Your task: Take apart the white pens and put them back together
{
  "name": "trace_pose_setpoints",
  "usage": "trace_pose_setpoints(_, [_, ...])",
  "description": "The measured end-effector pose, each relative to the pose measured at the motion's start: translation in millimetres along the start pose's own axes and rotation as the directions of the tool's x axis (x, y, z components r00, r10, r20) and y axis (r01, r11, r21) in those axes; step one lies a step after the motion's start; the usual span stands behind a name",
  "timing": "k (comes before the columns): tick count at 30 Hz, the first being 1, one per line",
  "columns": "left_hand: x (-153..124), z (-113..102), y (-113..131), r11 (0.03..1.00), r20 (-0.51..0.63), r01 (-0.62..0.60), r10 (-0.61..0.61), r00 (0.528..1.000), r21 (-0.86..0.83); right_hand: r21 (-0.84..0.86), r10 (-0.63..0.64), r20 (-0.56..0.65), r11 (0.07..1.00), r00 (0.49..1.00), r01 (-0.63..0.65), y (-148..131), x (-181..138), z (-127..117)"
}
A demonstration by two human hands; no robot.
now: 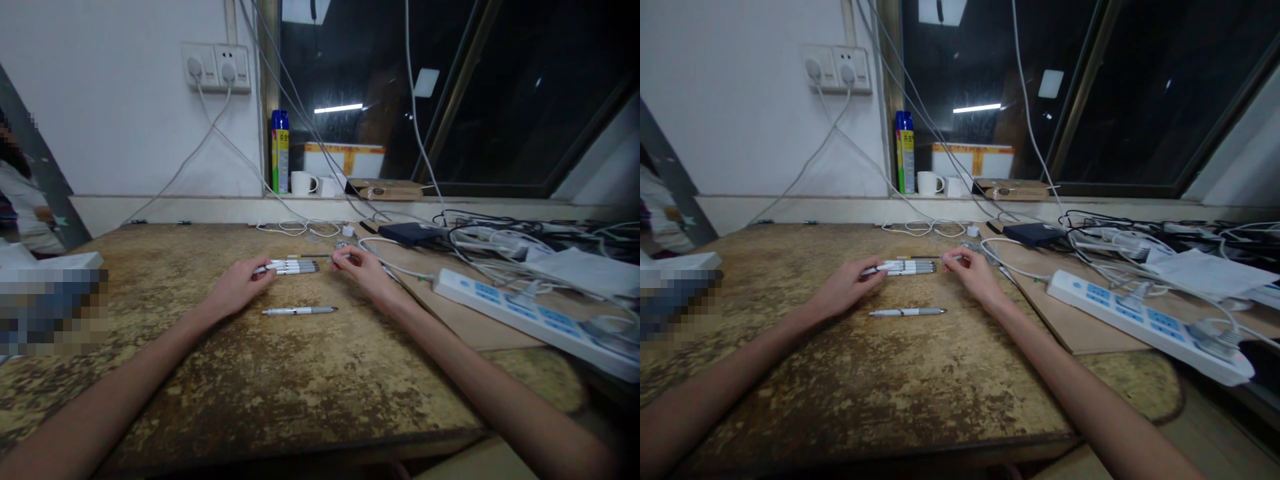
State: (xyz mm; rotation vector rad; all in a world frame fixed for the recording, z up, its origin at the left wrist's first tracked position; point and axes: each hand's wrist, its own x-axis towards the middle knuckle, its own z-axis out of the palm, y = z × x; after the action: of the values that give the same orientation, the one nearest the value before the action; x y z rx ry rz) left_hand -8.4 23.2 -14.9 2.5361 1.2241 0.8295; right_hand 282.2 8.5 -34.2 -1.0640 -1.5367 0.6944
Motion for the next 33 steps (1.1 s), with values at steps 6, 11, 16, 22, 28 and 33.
trace_pose_setpoints(6, [-1.2, -1.2, 4.0, 1.000, 0.018, 0.007, -0.007, 1.000, 0.010, 0.002, -0.009, 0.016, 1.000, 1.000, 0.009, 5.4, 1.8, -0.6])
trace_pose_setpoints(11, [-2.0, -0.8, 2.9, 1.000, 0.046, -0.008, 0.007, 0.999, 0.019, 0.004, -0.004, 0.010, 1.000, 1.000, 0.004, 4.5, 2.1, -0.2])
trace_pose_setpoints(16, [-1.9, 0.4, -2.5, 1.000, 0.051, -0.011, 0.011, 0.999, 0.003, 0.049, -0.002, -0.007, 0.999, 1.000, 0.002, 0.1, 2.2, 1.0])
trace_pose_setpoints(22, [-2.7, -3.1, 0.4, 1.000, 0.068, 0.007, -0.006, 0.998, -0.009, 0.108, 0.066, -0.035, 0.992, 0.997, -0.062, 3.5, 3.8, 0.5])
trace_pose_setpoints(28, [-3.7, -4.7, 0.7, 1.000, 0.091, 0.014, -0.015, 0.996, 0.016, 0.154, 0.116, -0.066, 0.982, 0.991, -0.105, 4.7, 5.0, -2.7])
trace_pose_setpoints(33, [-3.3, -2.7, -1.3, 1.000, 0.103, -0.008, 0.006, 0.995, 0.023, 0.171, 0.121, -0.063, 0.979, 0.991, -0.109, 0.7, 3.5, -1.9])
